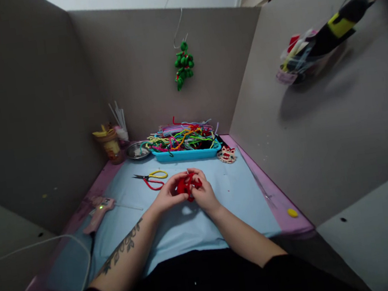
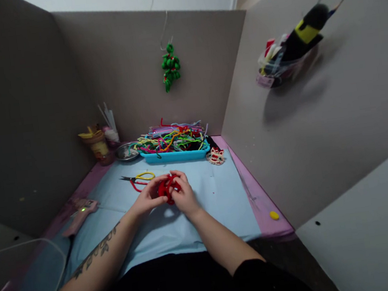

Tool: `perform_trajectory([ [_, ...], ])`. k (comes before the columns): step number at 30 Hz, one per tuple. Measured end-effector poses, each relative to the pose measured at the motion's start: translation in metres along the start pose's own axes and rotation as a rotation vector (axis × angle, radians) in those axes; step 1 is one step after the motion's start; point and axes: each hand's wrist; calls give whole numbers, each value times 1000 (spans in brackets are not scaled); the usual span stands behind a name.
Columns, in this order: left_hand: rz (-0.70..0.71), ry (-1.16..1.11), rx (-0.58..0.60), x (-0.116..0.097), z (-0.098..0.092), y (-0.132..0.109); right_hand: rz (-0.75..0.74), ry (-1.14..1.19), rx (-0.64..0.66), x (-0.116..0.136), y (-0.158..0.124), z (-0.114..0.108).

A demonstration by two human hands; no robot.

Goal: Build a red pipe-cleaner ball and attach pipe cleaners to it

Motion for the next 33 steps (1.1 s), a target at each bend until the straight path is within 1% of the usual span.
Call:
perform_trajectory([
  [3,29,10,7,0,0,0,-53,-60,-10,5,0,-2],
  [6,25,-2,17,-1,0,-1,-91,-97,-21,8,-1,-3],
  [10,-14,-85,6,-1,1,-1,-59,-43,-21,4,-1,-1],
  [14,-36,-181,-11,-2,3,0,-6,34,7,0,-1,1],
  [18,-75,-198,-4,-1,3,1,15,39,11,-4,1,1],
  [21,-68,-158,-57,2,1,1,8,21,15,-10,2,2],
  [22,-55,-127,-93,3,0,1,12,18,2,-12,2,2],
  [24,-11,-4,-193,3,-1,2,28,7,-62,-14,1,2],
  [26,61,225,-309,0,-2,2,3,-52,-155,-11,0,0],
  [28,155,508,-386,-3,-1,1,-108,-188,-210,-4,-3,-2],
  [30,249,719,-394,-4,1,0,-244,-346,-203,3,-5,-4],
  [33,315,831,-320,-3,3,-2,-355,-491,-189,9,-6,-4],
])
Point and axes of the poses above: each hand's wrist, its own y-axis towards the middle knuckle, its own z-axis out of the palm, x = y × z, and after that the axes turned 2 degrees about z, right-handed
